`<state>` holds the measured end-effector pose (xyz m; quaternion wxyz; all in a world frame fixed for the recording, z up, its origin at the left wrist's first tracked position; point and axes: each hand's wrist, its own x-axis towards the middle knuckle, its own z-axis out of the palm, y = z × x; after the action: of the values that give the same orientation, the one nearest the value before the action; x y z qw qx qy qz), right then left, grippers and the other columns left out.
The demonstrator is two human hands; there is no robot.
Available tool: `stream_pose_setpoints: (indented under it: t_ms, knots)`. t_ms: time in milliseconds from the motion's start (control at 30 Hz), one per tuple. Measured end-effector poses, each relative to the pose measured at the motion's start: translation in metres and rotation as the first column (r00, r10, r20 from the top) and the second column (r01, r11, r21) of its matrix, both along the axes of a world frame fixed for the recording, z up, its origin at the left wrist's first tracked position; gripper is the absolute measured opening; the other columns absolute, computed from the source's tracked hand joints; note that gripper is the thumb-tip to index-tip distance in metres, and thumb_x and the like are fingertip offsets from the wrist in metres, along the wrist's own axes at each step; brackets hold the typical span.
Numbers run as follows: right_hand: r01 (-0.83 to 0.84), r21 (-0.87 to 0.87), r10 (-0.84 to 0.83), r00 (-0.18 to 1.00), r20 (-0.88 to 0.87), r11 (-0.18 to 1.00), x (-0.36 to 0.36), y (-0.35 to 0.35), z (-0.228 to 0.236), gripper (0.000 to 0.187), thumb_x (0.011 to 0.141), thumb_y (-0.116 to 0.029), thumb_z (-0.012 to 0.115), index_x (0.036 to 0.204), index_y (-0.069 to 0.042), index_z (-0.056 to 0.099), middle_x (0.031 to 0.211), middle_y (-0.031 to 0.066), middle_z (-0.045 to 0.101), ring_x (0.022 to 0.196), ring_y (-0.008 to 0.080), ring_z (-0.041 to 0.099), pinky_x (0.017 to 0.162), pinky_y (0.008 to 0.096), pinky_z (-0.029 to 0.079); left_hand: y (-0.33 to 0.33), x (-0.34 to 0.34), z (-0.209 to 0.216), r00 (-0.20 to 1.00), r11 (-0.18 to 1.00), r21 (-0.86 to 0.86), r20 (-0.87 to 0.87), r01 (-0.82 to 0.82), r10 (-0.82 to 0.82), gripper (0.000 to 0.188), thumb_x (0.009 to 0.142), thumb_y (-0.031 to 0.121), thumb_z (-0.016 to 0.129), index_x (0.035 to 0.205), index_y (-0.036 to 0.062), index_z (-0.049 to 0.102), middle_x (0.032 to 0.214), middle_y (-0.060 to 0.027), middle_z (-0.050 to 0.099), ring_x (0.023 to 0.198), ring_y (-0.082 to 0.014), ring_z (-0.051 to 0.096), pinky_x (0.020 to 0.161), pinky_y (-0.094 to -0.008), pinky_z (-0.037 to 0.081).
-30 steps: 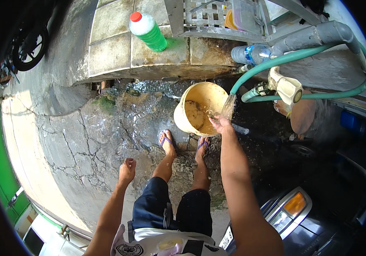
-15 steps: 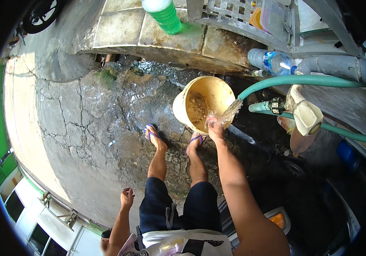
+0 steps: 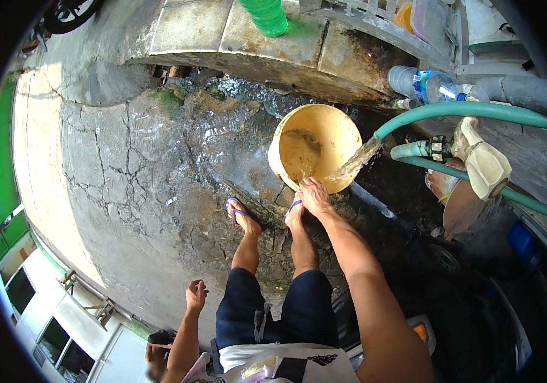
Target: The person scrubs the inside of a yellow bucket with a sponge, rinses it with water from a hose, adds liquid soap, and continues scrubbing and rinsing. The bucket is handled repeatedly and set down on the ground between steps.
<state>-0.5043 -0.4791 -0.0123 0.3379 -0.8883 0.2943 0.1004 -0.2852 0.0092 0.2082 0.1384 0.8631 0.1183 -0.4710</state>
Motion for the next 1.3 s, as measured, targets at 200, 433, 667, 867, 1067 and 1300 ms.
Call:
stream_pose_setpoints:
  t_ms: [200, 433, 667, 867, 1067, 1300]
  knots:
    - [0.036, 0.089, -0.032, 0.999, -0.043, 0.995, 0.045, 0.045, 0.054, 0.031, 0.093, -0.024, 0.067, 0.113, -0.001, 0.068, 0.119, 0.0157, 0.066, 0.117, 0.0328, 0.062, 0.093, 0.0461, 0.054, 0.002, 0.001, 0.004, 1.0, 1.0, 0.005, -0.015, 0.007, -0.007, 0.051, 0.103, 0.043, 0.061, 0.128, -0.0017, 0.059, 0.105, -0.0173, 0.071, 0.087, -0.0241, 0.075, 0.073, -0.0341, 0.06]
    - [0.219, 0.232, -0.258, 0.954, 0.151, 0.948, 0.062, 0.069, 0.085, 0.023, 0.097, -0.022, 0.069, 0.101, 0.0, 0.069, 0.091, 0.0185, 0.07, 0.084, 0.0407, 0.069, 0.077, 0.0487, 0.056, -0.005, 0.004, -0.003, 0.998, 0.995, -0.078, -0.013, -0.061, 0.06, 0.047, 0.105, 0.04, 0.058, 0.127, -0.0023, 0.059, 0.102, -0.0154, 0.072, 0.086, -0.023, 0.075, 0.073, -0.0331, 0.059]
    - [0.585, 0.684, -0.767, 0.639, -0.059, 0.435, 0.062, 0.034, 0.13, 0.039, 0.1, -0.03, 0.07, 0.081, 0.004, 0.067, 0.065, 0.0099, 0.062, 0.06, 0.0203, 0.059, 0.058, 0.0362, 0.047, 0.03, 0.013, 0.01, 0.987, 0.987, -0.019, -0.009, -0.16, 0.16, 0.052, 0.105, 0.043, 0.057, 0.129, -0.0036, 0.057, 0.108, -0.02, 0.072, 0.086, -0.0258, 0.075, 0.073, -0.0348, 0.06]
    - [0.273, 0.961, -0.914, 0.379, -0.148, -0.043, 0.04, 0.015, 0.136, 0.036, 0.097, -0.034, 0.073, 0.096, 0.001, 0.072, 0.082, 0.0026, 0.07, 0.076, 0.0125, 0.065, 0.071, 0.0299, 0.053, 0.059, 0.018, 0.038, 0.983, 0.983, 0.008, -0.002, -0.184, 0.184, 0.054, 0.104, 0.044, 0.06, 0.131, -0.0028, 0.057, 0.106, -0.0199, 0.072, 0.084, -0.0264, 0.075, 0.07, -0.0362, 0.06]
    - [0.016, 0.956, -0.92, 0.266, -0.286, -0.292, 0.081, 0.044, 0.126, 0.056, 0.091, -0.049, 0.076, 0.118, -0.001, 0.068, 0.105, 0.009, 0.074, 0.092, 0.0192, 0.072, 0.081, 0.0374, 0.058, -0.007, 0.051, 0.078, 0.904, 0.802, -0.472, 0.023, -0.366, 0.427, 0.069, 0.101, 0.043, 0.065, 0.156, 0.0113, 0.039, 0.146, -0.0206, 0.055, 0.132, -0.0365, 0.058, 0.111, -0.0488, 0.046]
    - [-0.387, 0.848, -0.91, 0.345, -0.23, -0.361, 0.185, 0.059, 0.186, 0.065, 0.091, -0.055, 0.075, 0.12, 0.003, 0.067, 0.105, 0.0123, 0.075, 0.091, 0.0208, 0.075, 0.078, 0.0363, 0.062, -0.079, 0.15, 0.156, 0.9, 0.648, -0.689, 0.436, 0.326, 0.011, 0.068, 0.103, 0.04, 0.061, 0.158, 0.0087, 0.036, 0.161, -0.0131, 0.039, 0.148, -0.0301, 0.037, 0.123, -0.0478, 0.029]
